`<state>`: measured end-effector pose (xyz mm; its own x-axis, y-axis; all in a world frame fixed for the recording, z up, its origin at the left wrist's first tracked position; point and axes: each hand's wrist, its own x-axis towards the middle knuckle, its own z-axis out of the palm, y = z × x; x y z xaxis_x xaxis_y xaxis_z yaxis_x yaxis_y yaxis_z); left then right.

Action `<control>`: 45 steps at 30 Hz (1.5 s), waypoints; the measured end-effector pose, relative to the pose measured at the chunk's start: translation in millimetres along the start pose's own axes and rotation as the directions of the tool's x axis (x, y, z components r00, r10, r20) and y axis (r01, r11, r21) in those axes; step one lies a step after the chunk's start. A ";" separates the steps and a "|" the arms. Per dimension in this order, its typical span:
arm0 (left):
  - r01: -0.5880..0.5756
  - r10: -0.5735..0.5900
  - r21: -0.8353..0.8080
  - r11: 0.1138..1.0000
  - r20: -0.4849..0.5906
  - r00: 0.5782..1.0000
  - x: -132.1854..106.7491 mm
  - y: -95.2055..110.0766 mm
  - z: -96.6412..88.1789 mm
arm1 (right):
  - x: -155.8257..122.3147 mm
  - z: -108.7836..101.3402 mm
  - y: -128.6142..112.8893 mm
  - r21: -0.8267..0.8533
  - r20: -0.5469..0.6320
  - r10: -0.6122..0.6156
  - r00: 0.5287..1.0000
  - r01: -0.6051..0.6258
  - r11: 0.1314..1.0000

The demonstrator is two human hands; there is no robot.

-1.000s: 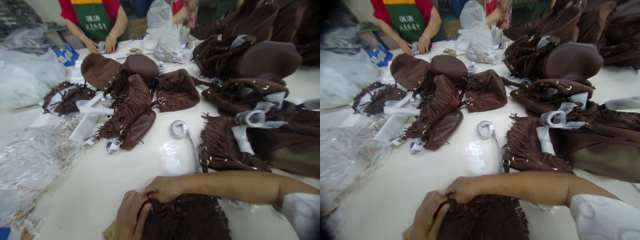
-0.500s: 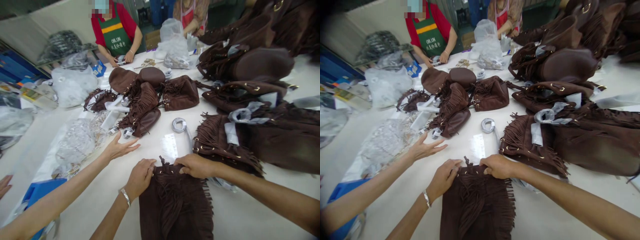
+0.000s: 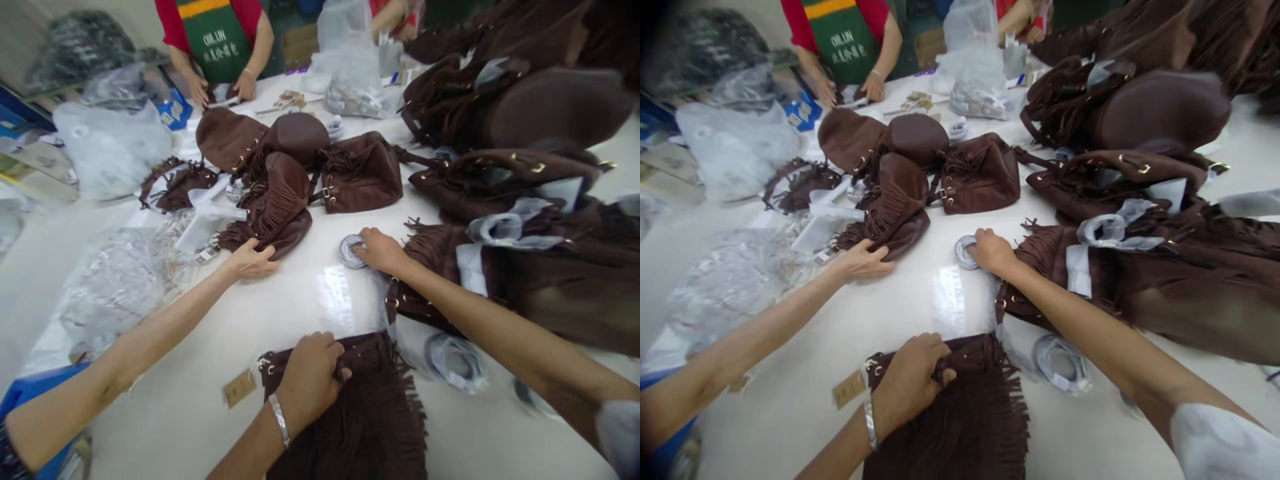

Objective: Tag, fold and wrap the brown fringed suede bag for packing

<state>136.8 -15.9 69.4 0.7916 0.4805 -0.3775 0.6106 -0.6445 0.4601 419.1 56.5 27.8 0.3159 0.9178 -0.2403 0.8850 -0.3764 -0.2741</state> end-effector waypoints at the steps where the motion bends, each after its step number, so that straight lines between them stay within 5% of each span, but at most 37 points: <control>1: -0.031 0.031 0.022 0.999 -0.013 0.999 -4.2 2.3 2.1 | -0.1 3.2 -1.4 0.018 -0.020 -0.040 0.999 0.041 0.999; 6: -0.123 0.127 0.034 0.992 -0.158 0.979 -24.1 7.1 15.9 | -45.2 -13.1 -28.3 0.135 -0.307 -0.274 0.911 0.327 0.935; 9: -0.171 0.160 -0.016 0.985 -0.288 0.944 -29.3 7.4 19.4 | -78.2 -18.7 -60.0 0.158 -0.184 -0.488 0.853 0.516 0.842; 11: -0.199 0.179 -0.020 0.980 -0.350 0.919 -30.6 8.2 17.7 | -91.1 -11.4 -77.8 0.207 -0.035 -0.650 0.759 0.642 0.738; 17: -0.109 0.088 -0.034 0.993 -0.376 0.922 -32.2 9.0 11.2 | -93.1 27.9 -85.3 0.407 0.270 -0.903 0.333 0.811 0.421; 21: -0.090 0.067 -0.040 0.995 -0.398 0.915 -28.6 7.3 17.8 | -81.6 28.1 -75.3 0.600 0.411 -0.890 0.198 0.676 0.428; 26: -0.161 0.205 0.127 0.979 -0.586 0.784 -16.7 -7.4 37.7 | -73.2 3.3 -64.8 0.705 0.487 -0.856 0.172 0.502 0.502; 29: -0.148 0.238 0.192 0.970 -0.638 0.732 -10.7 -18.7 45.5 | -77.0 -11.9 -57.7 0.737 0.602 -0.783 0.160 0.266 0.621; 32: -0.130 0.186 0.134 0.982 -0.673 0.716 -9.9 -17.9 43.1 | -84.9 -17.7 -54.1 0.696 0.667 -0.719 0.194 0.182 0.695; 37: -0.143 0.136 0.037 0.989 -0.614 0.778 2.1 -1.6 38.7 | -88.4 8.3 -56.6 0.577 0.700 -0.682 0.213 0.395 0.715; 41: -0.119 0.100 0.008 0.993 -0.607 0.789 0.7 -9.8 54.7 | -102.6 27.3 -60.2 0.451 0.690 -0.645 0.329 0.502 0.738; 43: -0.148 0.161 0.073 0.986 -0.617 0.771 -6.2 -30.0 63.7 | -122.4 27.5 -61.2 0.364 0.568 -0.687 0.454 0.610 0.704; 45: -0.179 0.235 0.152 0.972 -0.623 0.746 -7.4 -55.3 68.3 | -147.1 24.4 -62.2 0.195 0.306 -0.716 0.627 0.695 0.692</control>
<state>95.6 -24.4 -8.2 0.7483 0.5774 0.3266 0.4481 -0.8030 0.3930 309.3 -58.2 57.5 -0.5401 0.8068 -0.2396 0.7653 0.3524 -0.5386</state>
